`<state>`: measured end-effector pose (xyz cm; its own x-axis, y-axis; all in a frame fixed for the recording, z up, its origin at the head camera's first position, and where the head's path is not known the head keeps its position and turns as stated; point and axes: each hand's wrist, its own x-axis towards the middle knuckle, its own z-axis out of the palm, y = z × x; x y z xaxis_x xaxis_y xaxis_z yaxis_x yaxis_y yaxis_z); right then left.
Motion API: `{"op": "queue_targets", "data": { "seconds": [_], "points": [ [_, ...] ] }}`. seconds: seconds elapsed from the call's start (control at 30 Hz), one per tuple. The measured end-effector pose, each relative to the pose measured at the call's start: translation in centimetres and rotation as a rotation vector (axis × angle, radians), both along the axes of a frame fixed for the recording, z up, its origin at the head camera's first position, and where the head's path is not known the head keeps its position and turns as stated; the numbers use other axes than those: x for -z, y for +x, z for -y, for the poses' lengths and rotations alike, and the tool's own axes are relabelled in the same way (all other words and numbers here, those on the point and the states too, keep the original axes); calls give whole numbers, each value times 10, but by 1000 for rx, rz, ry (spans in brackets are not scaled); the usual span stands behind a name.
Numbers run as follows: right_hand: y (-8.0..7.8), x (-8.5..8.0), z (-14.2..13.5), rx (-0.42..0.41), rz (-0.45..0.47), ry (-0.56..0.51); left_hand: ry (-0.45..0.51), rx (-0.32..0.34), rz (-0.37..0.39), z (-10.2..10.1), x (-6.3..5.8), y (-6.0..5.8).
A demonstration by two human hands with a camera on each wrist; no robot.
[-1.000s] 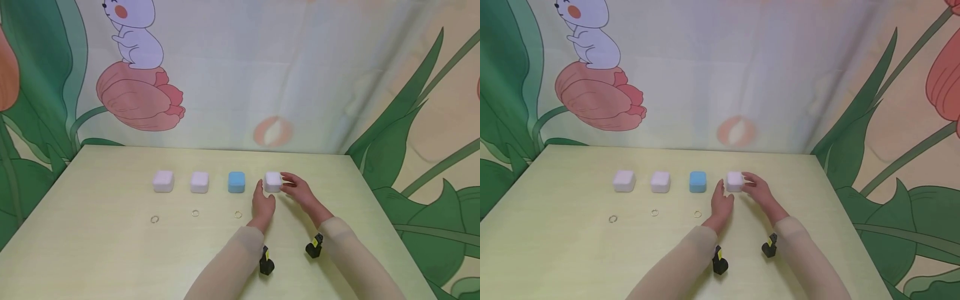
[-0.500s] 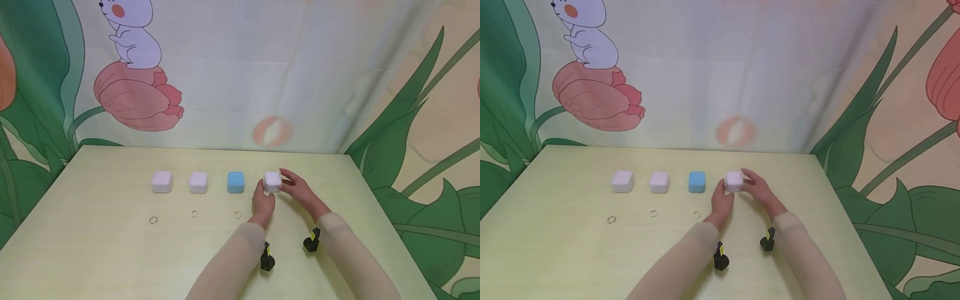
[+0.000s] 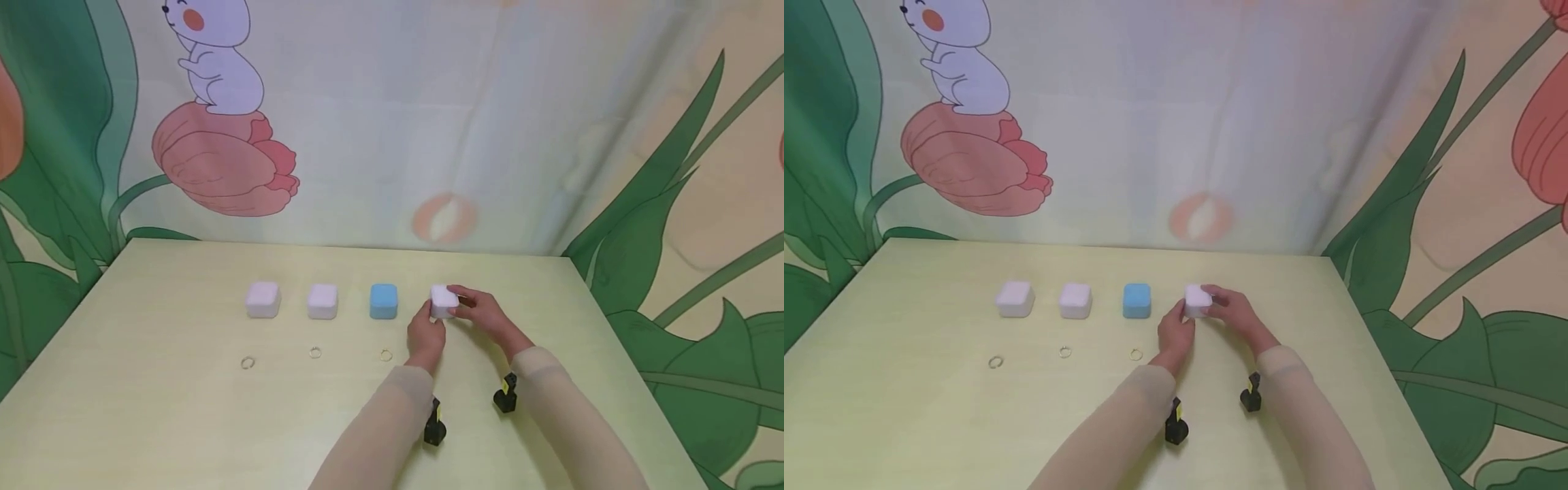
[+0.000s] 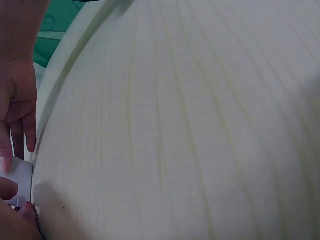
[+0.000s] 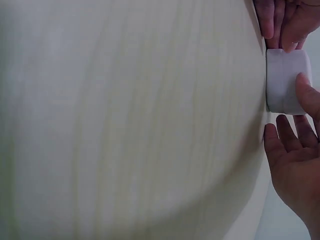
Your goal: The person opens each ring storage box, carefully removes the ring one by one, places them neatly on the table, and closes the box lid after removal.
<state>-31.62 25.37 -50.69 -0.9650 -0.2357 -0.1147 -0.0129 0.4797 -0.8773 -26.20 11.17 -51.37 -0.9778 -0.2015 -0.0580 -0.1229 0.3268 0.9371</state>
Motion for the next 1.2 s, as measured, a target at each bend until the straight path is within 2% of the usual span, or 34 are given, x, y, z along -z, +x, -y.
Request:
{"op": "queue_targets", "data": {
  "seconds": [0.23,0.53,0.97,1.2],
  "points": [
    [-2,-1,4,-33,-21,-41,2,-9,13,1,-1,0],
    [4,-1,7,-43,-19,-113,-20,35,8,1,5,2],
    [-1,-6,12,-45,-12,-49,-59,36,12,3,3,1],
    [-5,-6,12,-22,19,-34,-24,61,20,2,4,2]
  ]
}}
